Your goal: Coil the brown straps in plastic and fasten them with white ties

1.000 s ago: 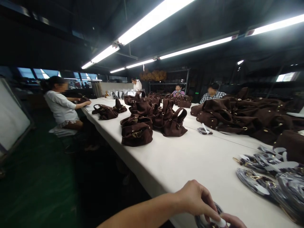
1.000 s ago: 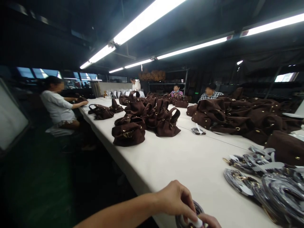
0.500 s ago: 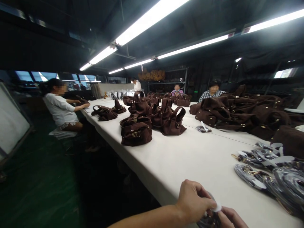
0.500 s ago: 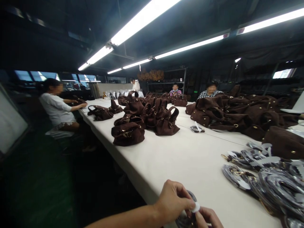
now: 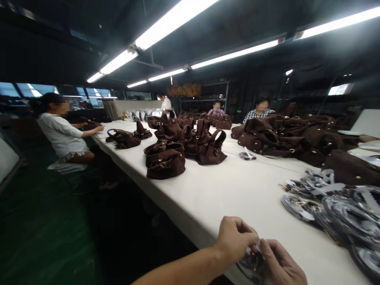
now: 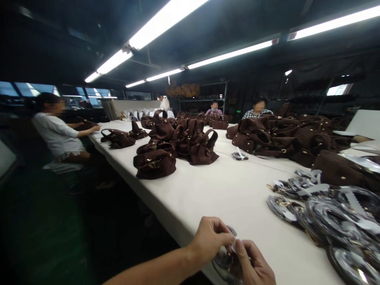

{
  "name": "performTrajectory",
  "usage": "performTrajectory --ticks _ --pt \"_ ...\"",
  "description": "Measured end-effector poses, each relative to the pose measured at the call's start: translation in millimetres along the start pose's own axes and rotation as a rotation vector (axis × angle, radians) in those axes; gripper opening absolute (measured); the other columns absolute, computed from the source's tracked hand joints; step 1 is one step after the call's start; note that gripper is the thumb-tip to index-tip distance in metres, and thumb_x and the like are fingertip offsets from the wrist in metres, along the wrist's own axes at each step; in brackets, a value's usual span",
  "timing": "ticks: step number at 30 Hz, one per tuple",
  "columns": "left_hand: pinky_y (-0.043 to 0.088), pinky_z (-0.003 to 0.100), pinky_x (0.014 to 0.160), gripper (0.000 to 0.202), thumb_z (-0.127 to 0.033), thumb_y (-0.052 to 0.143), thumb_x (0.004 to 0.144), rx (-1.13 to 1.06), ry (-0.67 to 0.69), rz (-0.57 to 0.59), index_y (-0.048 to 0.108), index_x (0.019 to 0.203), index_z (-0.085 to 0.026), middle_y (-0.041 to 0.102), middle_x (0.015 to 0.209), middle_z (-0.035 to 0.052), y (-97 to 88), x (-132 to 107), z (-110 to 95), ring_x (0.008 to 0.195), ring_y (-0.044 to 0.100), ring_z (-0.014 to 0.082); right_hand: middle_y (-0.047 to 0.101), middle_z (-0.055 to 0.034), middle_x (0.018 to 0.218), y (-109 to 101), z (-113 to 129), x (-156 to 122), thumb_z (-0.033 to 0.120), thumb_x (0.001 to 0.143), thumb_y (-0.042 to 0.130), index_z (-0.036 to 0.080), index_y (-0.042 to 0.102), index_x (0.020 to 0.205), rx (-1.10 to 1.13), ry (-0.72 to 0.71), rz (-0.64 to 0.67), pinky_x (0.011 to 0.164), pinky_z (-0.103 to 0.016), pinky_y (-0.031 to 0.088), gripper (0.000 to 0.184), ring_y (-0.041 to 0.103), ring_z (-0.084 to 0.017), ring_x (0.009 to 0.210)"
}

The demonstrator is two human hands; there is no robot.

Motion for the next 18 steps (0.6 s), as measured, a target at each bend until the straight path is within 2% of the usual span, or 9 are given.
performTrajectory --ticks 3,6,11,15,18 --pt "0.042 0.023 0.05 0.007 -0.02 0.065 0.058 0.031 0.066 0.003 0.06 0.058 -0.016 0.059 0.051 -0.001 -1.4 -9 -5 0.047 0.056 0.0125 0.054 0.0014 0.06 3 5 -5 0.066 0.075 0.064 0.018 0.058 0.068 0.08 -0.077 0.003 0.053 -0.023 0.042 0.048 0.048 -0.014 0.057" --pt "0.043 0.022 0.055 0.016 -0.027 0.072 0.062 0.053 0.108 0.019 0.062 0.061 -0.015 0.06 0.054 -0.0015 -5.6 -15 -6 0.051 0.054 0.0109 0.046 0.0032 0.057 6 12 -8 0.058 0.079 0.063 0.018 0.053 0.063 0.149 -0.12 -0.037 0.053 -0.024 0.037 0.044 0.041 -0.012 0.056" --pt "0.041 0.019 0.054 0.032 -0.037 0.083 0.06 0.002 0.149 0.003 0.065 0.074 -0.015 0.06 0.058 -0.0031 -21.9 -2 -8 0.055 0.051 0.0096 0.041 0.0051 0.058 6 9 0 0.043 0.082 0.062 0.018 0.051 0.062 0.153 -0.127 -0.116 0.057 -0.025 0.031 0.033 0.036 -0.011 0.059" --pt "0.045 0.017 0.062 0.036 -0.035 0.088 0.056 -0.062 0.185 -0.01 0.066 0.076 -0.015 0.061 0.065 -0.0027 -33.5 3 -11 0.062 0.053 0.0089 0.039 0.0058 0.058 7 8 -3 0.041 0.081 0.062 0.019 0.052 0.062 0.133 -0.13 -0.124 0.057 -0.025 0.029 0.032 0.035 -0.011 0.059" --pt "0.047 0.02 0.06 0.041 -0.036 0.09 0.051 -0.132 0.141 -0.012 0.064 0.075 -0.014 0.059 0.063 -0.0026 -35.0 5 -5 0.059 0.052 0.0096 0.041 0.0057 0.059 10 9 -5 0.04 0.084 0.06 0.019 0.052 0.063 0.052 -0.147 -0.159 0.058 -0.025 0.029 0.031 0.037 -0.011 0.06"
Point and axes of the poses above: each hand's wrist, its own x-axis towards the middle knuckle, its own y-axis out of the palm, z = x × y, the point moved 2 cm from there along x, towards the middle knuckle
